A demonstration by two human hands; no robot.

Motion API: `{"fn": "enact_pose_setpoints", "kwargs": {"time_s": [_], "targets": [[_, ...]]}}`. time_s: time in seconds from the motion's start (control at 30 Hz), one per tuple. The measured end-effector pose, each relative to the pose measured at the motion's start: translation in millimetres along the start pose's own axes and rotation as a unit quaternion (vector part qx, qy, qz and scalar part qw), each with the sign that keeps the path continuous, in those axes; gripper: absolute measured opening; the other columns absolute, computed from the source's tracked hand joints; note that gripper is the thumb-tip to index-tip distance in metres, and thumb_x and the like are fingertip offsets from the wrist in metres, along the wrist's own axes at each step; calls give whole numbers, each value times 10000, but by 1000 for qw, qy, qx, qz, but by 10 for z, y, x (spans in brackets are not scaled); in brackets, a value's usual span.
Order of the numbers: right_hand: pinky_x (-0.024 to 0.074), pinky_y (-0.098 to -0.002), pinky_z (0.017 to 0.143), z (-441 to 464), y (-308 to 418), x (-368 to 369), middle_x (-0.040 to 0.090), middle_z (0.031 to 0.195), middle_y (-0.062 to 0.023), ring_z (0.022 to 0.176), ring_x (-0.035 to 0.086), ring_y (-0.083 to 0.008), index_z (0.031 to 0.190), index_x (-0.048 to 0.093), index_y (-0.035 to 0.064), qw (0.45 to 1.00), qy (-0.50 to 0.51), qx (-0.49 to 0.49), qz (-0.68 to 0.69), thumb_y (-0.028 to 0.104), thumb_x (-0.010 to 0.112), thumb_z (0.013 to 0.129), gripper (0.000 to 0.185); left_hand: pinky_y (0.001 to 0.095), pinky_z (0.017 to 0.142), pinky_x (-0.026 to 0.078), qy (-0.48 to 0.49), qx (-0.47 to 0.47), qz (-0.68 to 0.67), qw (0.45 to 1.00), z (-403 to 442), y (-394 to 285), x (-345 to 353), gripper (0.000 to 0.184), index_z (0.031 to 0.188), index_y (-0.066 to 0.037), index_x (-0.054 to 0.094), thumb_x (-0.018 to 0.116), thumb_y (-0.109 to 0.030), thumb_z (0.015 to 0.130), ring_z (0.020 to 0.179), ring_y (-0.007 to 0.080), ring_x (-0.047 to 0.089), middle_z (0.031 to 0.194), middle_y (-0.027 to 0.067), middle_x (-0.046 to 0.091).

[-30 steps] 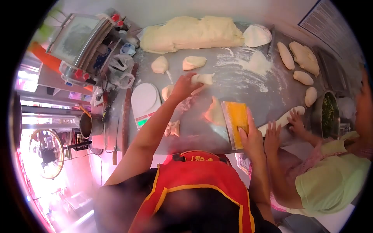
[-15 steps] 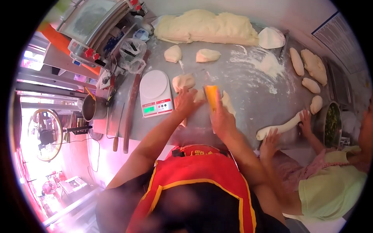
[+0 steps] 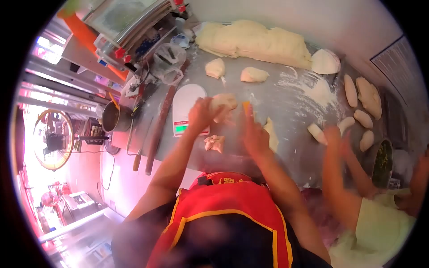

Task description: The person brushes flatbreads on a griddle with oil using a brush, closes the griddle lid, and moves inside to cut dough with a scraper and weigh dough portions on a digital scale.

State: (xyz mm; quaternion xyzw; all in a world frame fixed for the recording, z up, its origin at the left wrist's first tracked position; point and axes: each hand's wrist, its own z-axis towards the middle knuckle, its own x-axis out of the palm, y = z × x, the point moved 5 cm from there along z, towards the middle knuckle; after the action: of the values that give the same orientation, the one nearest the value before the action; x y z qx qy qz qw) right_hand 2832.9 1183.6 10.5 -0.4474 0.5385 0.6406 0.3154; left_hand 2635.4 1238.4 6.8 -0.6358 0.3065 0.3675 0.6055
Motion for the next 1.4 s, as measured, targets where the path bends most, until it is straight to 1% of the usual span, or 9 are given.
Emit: {"fn": "enact_pose_setpoints", "kwargs": {"time_s": [0.3,0.4,0.5,0.57,0.7,1.13,1.23,1.3,1.4], "targets": [[490,-493,652,8,-78,88,631,866,-228,758,619,-429,1490,58,107,1000,1,1,6,60,658,741,961,442,774,496,-76,-135,20,988,223,932,-517,463,1074,-80,627,662,-452,802,979,360,569,1067,178,550],[484,-496,665,10,-101,46,635,881,-235,784,615,-433,1492,53,131,999,22,13,20,60,618,774,916,447,784,494,-246,-49,19,968,-45,701,-617,360,1061,-75,622,646,-351,831,989,348,562,1062,157,550],[473,-505,661,52,-186,70,636,872,-237,789,617,-423,1494,86,151,999,11,31,-10,57,558,813,833,399,723,503,-149,97,-95,980,-307,582,-179,181,992,-67,631,617,-152,833,950,289,585,1011,95,599],[465,-510,648,50,-234,-60,634,857,-245,773,615,-424,1491,120,151,999,3,38,38,50,520,832,778,361,719,523,-56,197,-15,979,-562,348,15,147,933,-101,634,599,-134,794,975,233,582,1011,57,608],[449,-521,637,3,34,-646,624,840,-272,758,600,-452,1485,169,149,994,-11,56,96,44,492,848,722,355,733,524,-25,206,-77,975,-849,272,395,123,900,-104,648,583,-137,801,961,229,582,960,30,618],[441,-542,676,-270,-59,-591,615,857,-302,797,582,-495,1491,123,167,991,17,23,132,63,499,861,741,400,728,510,-99,147,-62,982,-750,621,588,153,963,-95,637,552,-179,868,903,288,609,947,76,625],[445,-536,670,-298,-75,-585,619,848,-297,788,585,-490,1490,129,167,993,13,18,118,73,510,865,738,384,752,503,-121,-48,-121,984,-770,818,103,179,986,-79,653,551,-172,872,877,278,626,971,71,641],[449,-531,663,-305,-34,-615,620,836,-290,776,590,-483,1489,137,167,994,16,16,112,79,523,865,739,390,734,504,-200,-85,-93,972,-733,1087,-15,198,1020,-81,650,564,-181,872,814,289,638,959,94,650],[454,-524,651,-322,11,-628,620,819,-284,758,595,-474,1488,147,168,996,22,16,81,88,540,866,740,378,739,502,-166,-104,-122,973,-688,1137,-195,197,1020,-83,647,576,-187,869,838,281,642,984,105,656]]}}
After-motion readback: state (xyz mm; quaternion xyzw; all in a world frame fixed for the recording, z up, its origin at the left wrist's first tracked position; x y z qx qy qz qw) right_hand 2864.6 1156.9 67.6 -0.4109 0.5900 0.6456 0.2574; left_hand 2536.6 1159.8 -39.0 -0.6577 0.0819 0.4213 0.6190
